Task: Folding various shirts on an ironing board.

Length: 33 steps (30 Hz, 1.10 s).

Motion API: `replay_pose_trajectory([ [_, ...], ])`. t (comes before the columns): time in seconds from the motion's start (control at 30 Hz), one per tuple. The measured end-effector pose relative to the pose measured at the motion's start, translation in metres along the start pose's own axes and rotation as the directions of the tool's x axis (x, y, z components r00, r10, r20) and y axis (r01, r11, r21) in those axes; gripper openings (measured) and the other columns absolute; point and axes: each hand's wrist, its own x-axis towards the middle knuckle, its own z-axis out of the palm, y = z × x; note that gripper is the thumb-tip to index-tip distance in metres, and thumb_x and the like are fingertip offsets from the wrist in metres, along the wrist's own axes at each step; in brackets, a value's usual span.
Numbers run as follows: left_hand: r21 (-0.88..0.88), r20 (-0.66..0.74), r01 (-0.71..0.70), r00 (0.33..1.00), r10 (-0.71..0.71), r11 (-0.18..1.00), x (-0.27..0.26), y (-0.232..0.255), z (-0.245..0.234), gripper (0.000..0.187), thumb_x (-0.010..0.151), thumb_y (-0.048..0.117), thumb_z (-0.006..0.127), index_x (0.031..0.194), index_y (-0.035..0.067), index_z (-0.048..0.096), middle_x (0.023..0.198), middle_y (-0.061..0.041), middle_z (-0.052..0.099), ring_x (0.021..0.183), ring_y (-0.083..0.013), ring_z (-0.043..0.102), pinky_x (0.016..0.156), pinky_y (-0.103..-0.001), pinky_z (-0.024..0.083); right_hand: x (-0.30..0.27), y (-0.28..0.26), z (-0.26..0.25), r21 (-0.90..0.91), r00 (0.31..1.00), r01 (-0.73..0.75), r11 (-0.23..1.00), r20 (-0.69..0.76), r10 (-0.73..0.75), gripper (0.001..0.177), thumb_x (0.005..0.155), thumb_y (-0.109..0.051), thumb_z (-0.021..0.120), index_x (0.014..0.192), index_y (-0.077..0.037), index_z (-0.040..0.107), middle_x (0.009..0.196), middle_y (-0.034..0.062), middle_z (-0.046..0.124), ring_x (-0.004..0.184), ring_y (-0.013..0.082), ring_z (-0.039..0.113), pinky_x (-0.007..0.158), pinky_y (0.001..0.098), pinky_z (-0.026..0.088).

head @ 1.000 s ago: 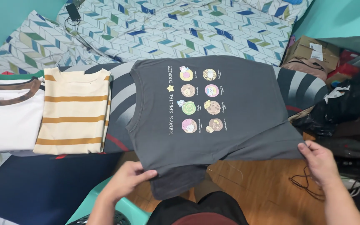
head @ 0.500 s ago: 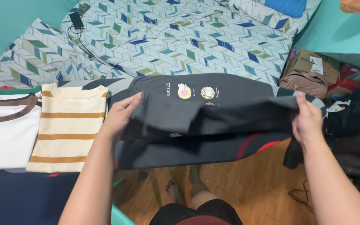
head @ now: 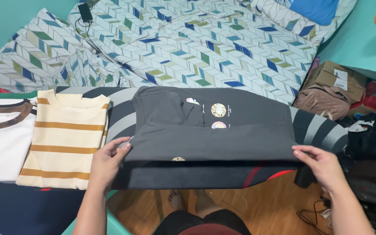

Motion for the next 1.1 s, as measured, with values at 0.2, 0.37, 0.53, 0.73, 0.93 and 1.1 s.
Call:
replay_pose_trajectory([
  [0.2, 0.339, -0.018, -0.197, 0.976, 0.215, 0.920, -0.012, -0.007, -0.001, 0.020, 0.086, 0.024, 0.078, 0.104, 0.017, 0.083, 0.074, -0.003, 0.069, 0.068, -0.0135, 0.062, 0.067, -0.031, 0.050, -0.021, 0.019, 0.003, -0.242, 0.991, -0.131, 0.961, -0.019, 0.130, 0.025, 0.087, -0.015, 0.080, 0.109, -0.003, 0.084, 0.100, 0.0088, 0.080, 0.090, 0.0130, 0.064, 0.082, 0.0284, 0.049],
  [0.37, 0.647, 0.059, -0.384, 0.887, 0.459, 0.659, -0.023, 0.001, 0.005, 0.024, 0.079, 0.020, 0.080, 0.103, 0.021, 0.083, 0.080, -0.008, 0.069, 0.079, -0.0252, 0.063, 0.075, -0.039, 0.051, -0.036, -0.022, 0.021, -0.563, 0.996, -0.061, 0.824, 0.013, 0.083, 0.023, 0.081, -0.025, 0.084, 0.101, -0.013, 0.085, 0.105, 0.0086, 0.074, 0.093, 0.0201, 0.069, 0.084, 0.0331, 0.055],
  [0.53, 0.638, 0.066, -0.563, 0.719, 0.692, 0.525, -0.051, 0.027, 0.083, 0.042, 0.074, 0.000, 0.070, 0.113, 0.016, 0.074, 0.107, -0.009, 0.069, 0.102, -0.0317, 0.065, 0.089, -0.046, 0.050, -0.053, -0.103, 0.129, -0.834, 0.928, 0.235, 0.499, 0.041, -0.369, 0.017, 0.079, -0.021, 0.076, 0.095, -0.016, 0.077, 0.123, 0.0103, 0.064, 0.119, 0.0338, 0.059, 0.101, 0.0449, 0.048],
  [0.73, 0.500, 0.437, -0.810, 0.541, 0.719, 0.305, -0.053, 0.006, 0.153, 0.062, 0.093, 0.030, 0.060, 0.144, -0.004, 0.048, 0.152, -0.019, 0.048, 0.146, -0.0360, 0.038, 0.120, -0.054, 0.024, -0.043, -0.085, 0.225, -0.597, 0.631, 0.724, 0.346, 0.371, -0.681, 0.067, 0.088, -0.014, 0.059, 0.152, -0.001, 0.045, 0.161, 0.0201, 0.042, 0.151, 0.0366, 0.038, 0.122, 0.0547, 0.029],
  [0.93, 0.835, 0.287, -0.516, 0.704, 0.650, 0.190, -0.028, -0.016, 0.082, 0.073, 0.092, 0.043, 0.055, 0.148, -0.002, 0.041, 0.157, -0.020, 0.038, 0.148, -0.0328, 0.031, 0.119, -0.055, 0.019, -0.019, -0.004, 0.108, -0.893, 0.867, 0.249, 0.376, 0.033, -0.497, 0.077, 0.098, -0.046, 0.041, 0.158, 0.001, 0.027, 0.167, 0.0219, 0.022, 0.154, 0.0385, 0.019, 0.117, 0.0675, 0.012],
  [1.1, 0.749, 0.195, -0.584, 0.646, 0.738, 0.313, -0.045, 0.003, 0.130, 0.078, 0.089, 0.043, 0.055, 0.148, -0.005, 0.038, 0.158, -0.025, 0.035, 0.148, -0.0394, 0.028, 0.118, -0.060, 0.018, -0.043, -0.049, 0.201, -0.823, 0.793, 0.440, 0.358, 0.170, -0.585, 0.079, 0.101, -0.047, 0.038, 0.158, 0.006, 0.021, 0.167, 0.0265, 0.015, 0.155, 0.0417, 0.013, 0.119, 0.0697, 0.008],
])
